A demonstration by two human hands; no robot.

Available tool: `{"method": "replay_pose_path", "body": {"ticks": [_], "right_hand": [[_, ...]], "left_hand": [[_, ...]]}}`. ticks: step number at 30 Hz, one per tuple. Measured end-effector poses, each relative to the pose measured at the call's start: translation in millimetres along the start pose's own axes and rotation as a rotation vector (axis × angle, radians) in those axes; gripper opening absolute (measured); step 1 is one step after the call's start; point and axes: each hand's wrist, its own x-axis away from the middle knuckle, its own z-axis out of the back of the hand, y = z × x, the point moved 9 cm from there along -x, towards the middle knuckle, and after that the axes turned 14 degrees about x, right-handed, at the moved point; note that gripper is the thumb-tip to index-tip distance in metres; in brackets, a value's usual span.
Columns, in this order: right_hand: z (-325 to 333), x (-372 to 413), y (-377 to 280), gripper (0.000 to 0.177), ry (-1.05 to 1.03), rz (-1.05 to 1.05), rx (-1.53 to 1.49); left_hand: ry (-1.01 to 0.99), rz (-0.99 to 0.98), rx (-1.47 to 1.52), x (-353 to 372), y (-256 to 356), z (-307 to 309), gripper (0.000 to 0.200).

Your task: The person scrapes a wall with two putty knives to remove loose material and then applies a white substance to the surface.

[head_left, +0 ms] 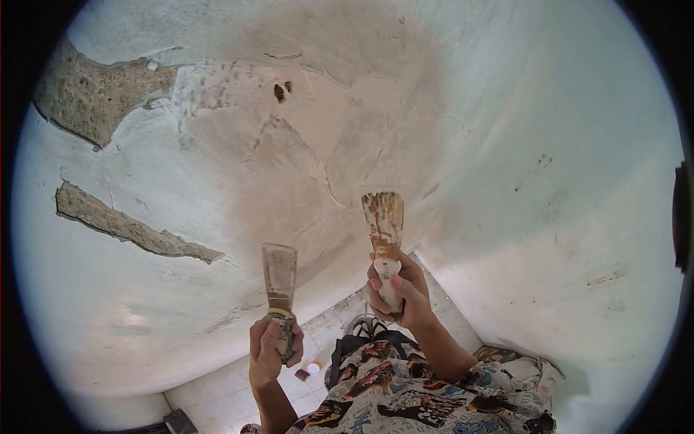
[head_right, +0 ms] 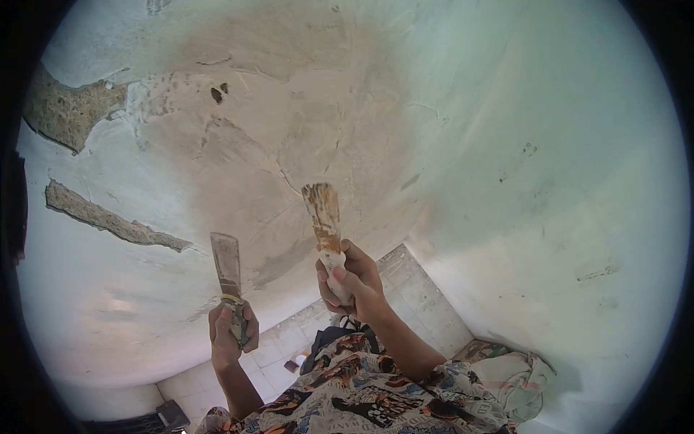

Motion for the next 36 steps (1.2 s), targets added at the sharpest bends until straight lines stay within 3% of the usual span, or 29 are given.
{"method": "replay_pose_path", "body": {"ticks": [7, 12, 21, 31, 36], "right_hand": [[3, 6, -10, 0.048, -0.005, 0.018, 0.002], [18, 2, -19, 0.049, 0.071, 0.061, 0.338], [44, -2, -24, 0.046, 0.142, 0.031, 0.515], [60, -6, -63, 0.03, 0.131, -0.042, 0.845], [56, -14, -66, 0.028, 0.089, -0.066, 1.114]], "left_hand": [[-0.077, 0.093, -0.144, -26, 2, -56, 0.038], [-0.063, 0.147, -0.219, -33, 2, -67, 0.034], [-0.039, 0.107, -0.408, -54, 3, -67, 0.039], [-0.06, 0.168, -0.38, -57, -2, -62, 0.039], [-0.042, 0.274, -0.221, -57, -10, -51, 0.041]]}}
